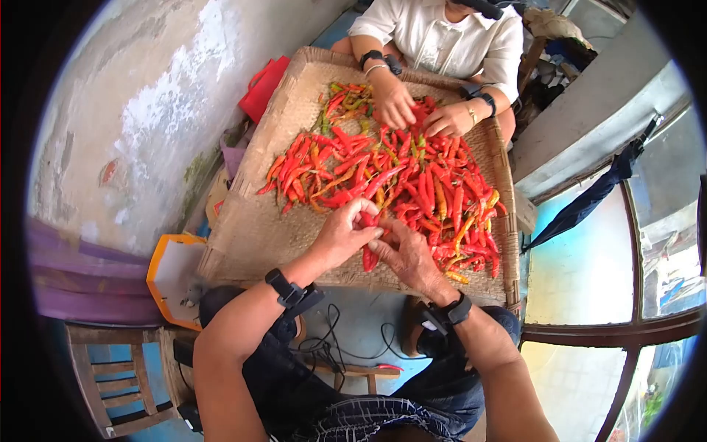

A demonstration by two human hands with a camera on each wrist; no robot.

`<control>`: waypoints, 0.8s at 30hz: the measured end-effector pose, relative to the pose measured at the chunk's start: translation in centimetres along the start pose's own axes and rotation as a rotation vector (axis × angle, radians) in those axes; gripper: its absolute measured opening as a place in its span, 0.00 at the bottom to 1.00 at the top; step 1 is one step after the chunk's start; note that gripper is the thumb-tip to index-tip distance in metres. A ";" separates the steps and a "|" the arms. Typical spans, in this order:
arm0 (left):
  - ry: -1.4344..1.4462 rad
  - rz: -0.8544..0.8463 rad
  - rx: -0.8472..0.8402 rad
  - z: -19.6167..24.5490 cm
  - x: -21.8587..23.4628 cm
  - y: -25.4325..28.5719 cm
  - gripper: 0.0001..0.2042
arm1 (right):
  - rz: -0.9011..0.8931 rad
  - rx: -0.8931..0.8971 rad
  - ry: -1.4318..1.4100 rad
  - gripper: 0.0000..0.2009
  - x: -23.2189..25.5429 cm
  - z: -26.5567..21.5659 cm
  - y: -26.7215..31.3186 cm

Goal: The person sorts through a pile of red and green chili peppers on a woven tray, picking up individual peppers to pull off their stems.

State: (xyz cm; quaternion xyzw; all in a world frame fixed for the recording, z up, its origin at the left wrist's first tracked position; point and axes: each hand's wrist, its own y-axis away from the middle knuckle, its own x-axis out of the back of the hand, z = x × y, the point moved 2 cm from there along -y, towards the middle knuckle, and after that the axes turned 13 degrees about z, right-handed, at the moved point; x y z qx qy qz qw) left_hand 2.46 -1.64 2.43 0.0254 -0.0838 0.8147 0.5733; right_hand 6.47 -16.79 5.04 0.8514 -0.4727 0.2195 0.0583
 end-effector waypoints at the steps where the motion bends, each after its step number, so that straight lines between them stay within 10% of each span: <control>1: -0.003 0.006 0.019 -0.3 0.1 0.0 0.14 | 0.032 0.010 -0.062 0.16 -0.3 0.3 0.0; 13: 0.170 -0.069 0.132 1.5 0.2 0.6 0.41 | -0.015 -0.390 -0.599 0.11 0.1 1.7 -0.8; 18: 0.151 0.058 0.206 -0.6 0.5 0.3 0.47 | 0.152 -0.265 -0.348 0.10 2.9 0.4 -1.9; 24: 0.323 0.075 0.399 0.0 0.5 0.3 0.44 | 0.675 -0.330 -0.885 0.12 7.6 1.2 -3.0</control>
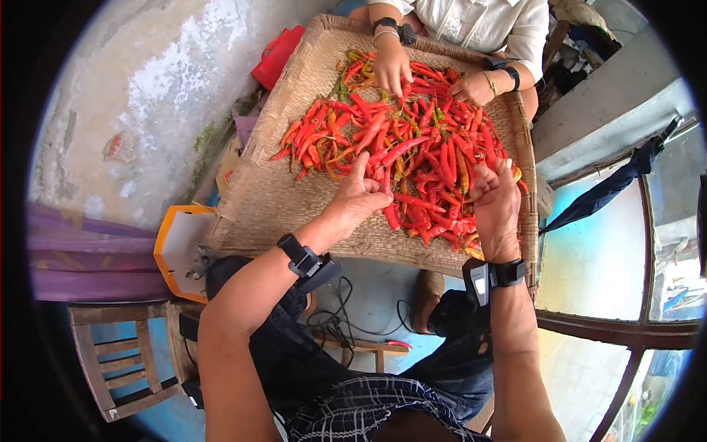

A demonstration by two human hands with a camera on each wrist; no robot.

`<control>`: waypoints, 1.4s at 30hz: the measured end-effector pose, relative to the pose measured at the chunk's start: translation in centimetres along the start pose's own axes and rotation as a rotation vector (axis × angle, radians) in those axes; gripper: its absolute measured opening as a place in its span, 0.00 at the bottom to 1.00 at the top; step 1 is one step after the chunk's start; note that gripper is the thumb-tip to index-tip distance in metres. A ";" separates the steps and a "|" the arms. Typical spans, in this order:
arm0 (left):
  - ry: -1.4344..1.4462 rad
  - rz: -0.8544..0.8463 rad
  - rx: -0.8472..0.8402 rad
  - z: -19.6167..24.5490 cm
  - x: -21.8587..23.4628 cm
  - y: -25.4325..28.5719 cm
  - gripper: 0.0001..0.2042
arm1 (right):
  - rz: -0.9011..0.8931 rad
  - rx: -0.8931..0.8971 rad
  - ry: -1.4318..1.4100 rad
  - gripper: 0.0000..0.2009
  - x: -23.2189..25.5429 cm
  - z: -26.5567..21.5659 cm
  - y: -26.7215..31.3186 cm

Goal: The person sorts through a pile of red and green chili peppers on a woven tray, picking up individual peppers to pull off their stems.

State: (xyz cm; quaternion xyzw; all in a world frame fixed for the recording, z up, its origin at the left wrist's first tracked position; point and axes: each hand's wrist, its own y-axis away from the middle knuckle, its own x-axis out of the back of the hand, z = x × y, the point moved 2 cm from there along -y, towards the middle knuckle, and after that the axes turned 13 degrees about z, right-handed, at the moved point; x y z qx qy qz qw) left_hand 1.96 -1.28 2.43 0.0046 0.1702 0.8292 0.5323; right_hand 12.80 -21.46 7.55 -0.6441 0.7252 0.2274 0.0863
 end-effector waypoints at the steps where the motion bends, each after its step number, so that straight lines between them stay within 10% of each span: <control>1: 0.063 -0.049 0.026 0.1 -0.1 0.1 0.43 | 0.001 -0.003 -0.009 0.12 0.3 0.5 0.5; 5: 0.077 -0.095 0.044 -0.1 -0.5 0.3 0.39 | -0.508 0.050 0.825 0.17 -1.5 4.0 5.0; 9: 0.103 -0.090 0.006 -0.6 -0.3 0.3 0.36 | -0.730 0.076 0.793 0.16 -1.7 6.0 5.2; 15: -0.195 0.163 -0.132 0.8 2.4 -2.1 0.28 | -0.360 -0.106 0.324 0.09 -0.6 2.1 0.4; 18: -0.674 0.274 -0.507 1.9 2.5 -2.5 0.23 | 0.017 -0.364 -0.386 0.08 -0.1 0.9 -0.5; 21: -1.045 0.285 -0.855 1.1 1.4 -4.0 0.26 | -0.070 -0.459 -0.254 0.09 -0.2 1.9 1.1; 26: -1.246 0.199 -0.814 2.3 -2.9 -9.3 0.35 | -0.253 -0.434 -0.135 0.09 -1.0 1.3 2.1; 31: -1.479 0.039 -0.298 1.7 -5.1 -14.3 0.52 | -0.255 -0.205 -0.081 0.11 -0.7 0.1 1.0; 42: -1.536 0.013 -0.449 2.1 0.1 -9.2 0.31 | -0.285 -0.104 -0.008 0.11 -0.2 -0.9 0.9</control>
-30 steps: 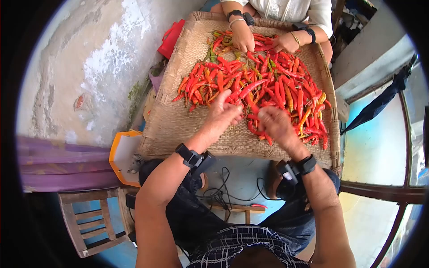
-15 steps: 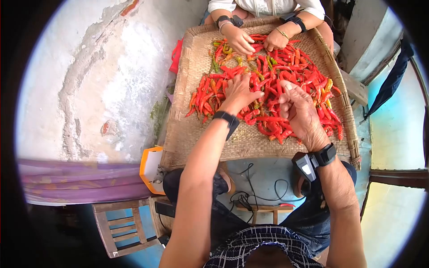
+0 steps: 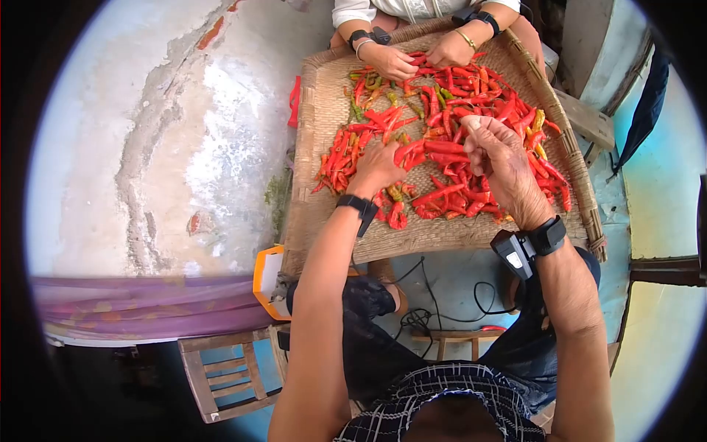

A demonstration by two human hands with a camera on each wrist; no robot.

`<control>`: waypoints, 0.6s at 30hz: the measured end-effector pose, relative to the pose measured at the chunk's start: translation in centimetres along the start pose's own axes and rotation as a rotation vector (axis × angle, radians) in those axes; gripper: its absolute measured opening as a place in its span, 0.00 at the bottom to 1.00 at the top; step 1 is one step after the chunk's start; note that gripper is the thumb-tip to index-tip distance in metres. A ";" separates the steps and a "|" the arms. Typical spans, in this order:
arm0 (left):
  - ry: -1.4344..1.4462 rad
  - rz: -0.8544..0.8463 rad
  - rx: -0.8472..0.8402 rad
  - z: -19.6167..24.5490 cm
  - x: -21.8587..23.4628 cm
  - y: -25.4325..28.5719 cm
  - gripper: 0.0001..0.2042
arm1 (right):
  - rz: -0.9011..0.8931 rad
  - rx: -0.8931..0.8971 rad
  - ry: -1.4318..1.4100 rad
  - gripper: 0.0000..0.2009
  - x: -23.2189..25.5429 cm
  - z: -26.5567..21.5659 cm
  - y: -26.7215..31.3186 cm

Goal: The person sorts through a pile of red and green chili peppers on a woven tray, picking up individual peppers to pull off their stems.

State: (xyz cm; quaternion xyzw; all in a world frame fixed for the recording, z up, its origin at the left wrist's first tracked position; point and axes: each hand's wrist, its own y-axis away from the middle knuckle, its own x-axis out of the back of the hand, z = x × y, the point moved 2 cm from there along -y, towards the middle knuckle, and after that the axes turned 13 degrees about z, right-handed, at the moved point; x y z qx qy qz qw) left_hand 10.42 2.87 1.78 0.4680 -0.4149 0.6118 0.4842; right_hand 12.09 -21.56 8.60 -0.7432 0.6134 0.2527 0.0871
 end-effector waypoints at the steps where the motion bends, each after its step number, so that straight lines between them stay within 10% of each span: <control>1: 0.009 0.057 -0.018 -0.4 0.6 1.4 0.32 | -0.019 0.014 0.045 0.11 0.0 0.1 0.1; 7: 0.079 0.216 -0.014 -3.2 2.7 6.1 0.28 | -0.149 -0.033 0.284 0.09 -0.9 1.7 1.0; 13: 0.306 0.520 -0.049 -2.8 3.1 8.1 0.24 | -0.231 0.344 0.773 0.13 -1.8 5.6 0.5; 18: 0.219 0.626 -0.310 0.3 3.8 8.0 0.16 | -0.257 0.370 0.735 0.16 -3.6 6.9 1.3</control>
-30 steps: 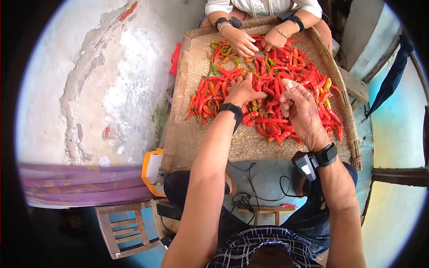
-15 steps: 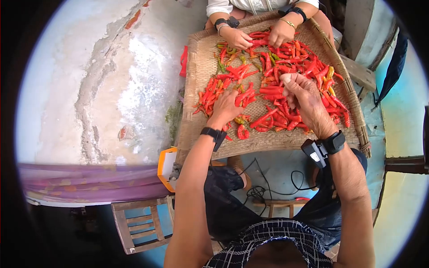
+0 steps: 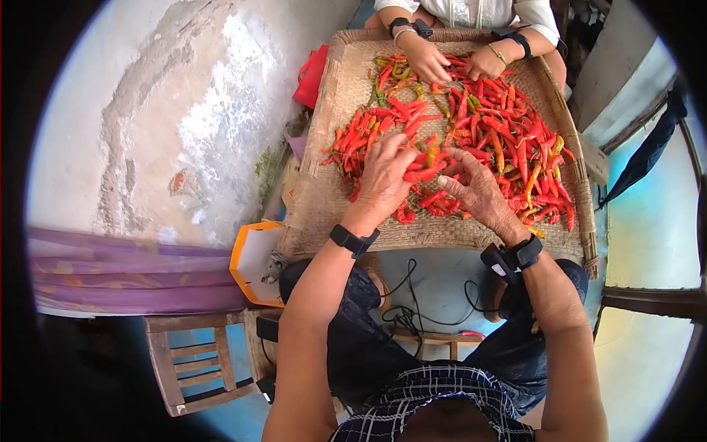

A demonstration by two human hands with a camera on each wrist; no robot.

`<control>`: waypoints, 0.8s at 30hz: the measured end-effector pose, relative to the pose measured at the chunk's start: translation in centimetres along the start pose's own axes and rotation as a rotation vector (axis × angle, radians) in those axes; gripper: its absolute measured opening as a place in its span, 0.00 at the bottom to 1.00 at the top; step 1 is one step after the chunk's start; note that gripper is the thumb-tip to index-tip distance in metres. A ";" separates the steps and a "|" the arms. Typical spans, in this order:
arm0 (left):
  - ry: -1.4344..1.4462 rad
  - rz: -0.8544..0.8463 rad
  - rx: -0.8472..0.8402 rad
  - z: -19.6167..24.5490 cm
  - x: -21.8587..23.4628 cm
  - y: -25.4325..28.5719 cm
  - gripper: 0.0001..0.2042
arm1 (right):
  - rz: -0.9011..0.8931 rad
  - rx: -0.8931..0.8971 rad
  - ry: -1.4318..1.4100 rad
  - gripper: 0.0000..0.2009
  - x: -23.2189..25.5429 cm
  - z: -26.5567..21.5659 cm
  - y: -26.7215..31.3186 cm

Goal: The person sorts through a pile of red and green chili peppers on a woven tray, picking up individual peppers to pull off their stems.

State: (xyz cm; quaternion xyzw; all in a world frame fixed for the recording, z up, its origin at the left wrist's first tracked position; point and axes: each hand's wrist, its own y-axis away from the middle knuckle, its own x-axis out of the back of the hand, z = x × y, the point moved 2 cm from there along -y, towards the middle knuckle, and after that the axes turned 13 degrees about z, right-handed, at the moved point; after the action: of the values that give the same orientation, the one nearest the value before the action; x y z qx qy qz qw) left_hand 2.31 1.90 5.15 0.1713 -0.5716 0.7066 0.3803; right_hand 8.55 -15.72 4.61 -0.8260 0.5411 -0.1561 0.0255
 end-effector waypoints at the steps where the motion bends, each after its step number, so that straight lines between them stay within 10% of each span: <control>1: -0.009 -0.033 -0.066 0.4 0.0 -0.1 0.17 | -0.007 -0.001 0.011 0.16 -0.2 0.2 -0.1; 9: 0.026 -0.163 -0.027 0.2 0.3 0.4 0.18 | 0.020 0.033 -0.082 0.09 0.0 0.5 -1.0; 15: 0.032 -0.163 0.043 -0.2 0.8 -0.5 0.12 | 0.156 -0.313 -0.250 0.07 2.6 -1.0 -1.9; 24: 0.243 0.145 0.337 -2.0 0.8 -1.3 0.10 | 0.522 -0.470 -1.048 0.10 6.8 1.8 -4.5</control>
State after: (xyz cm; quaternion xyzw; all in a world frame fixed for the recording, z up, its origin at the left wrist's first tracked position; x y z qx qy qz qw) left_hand 3.13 4.07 5.96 0.1047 -0.4061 0.8331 0.3606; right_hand 15.55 -20.21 5.43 -0.6170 0.6604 0.4036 0.1424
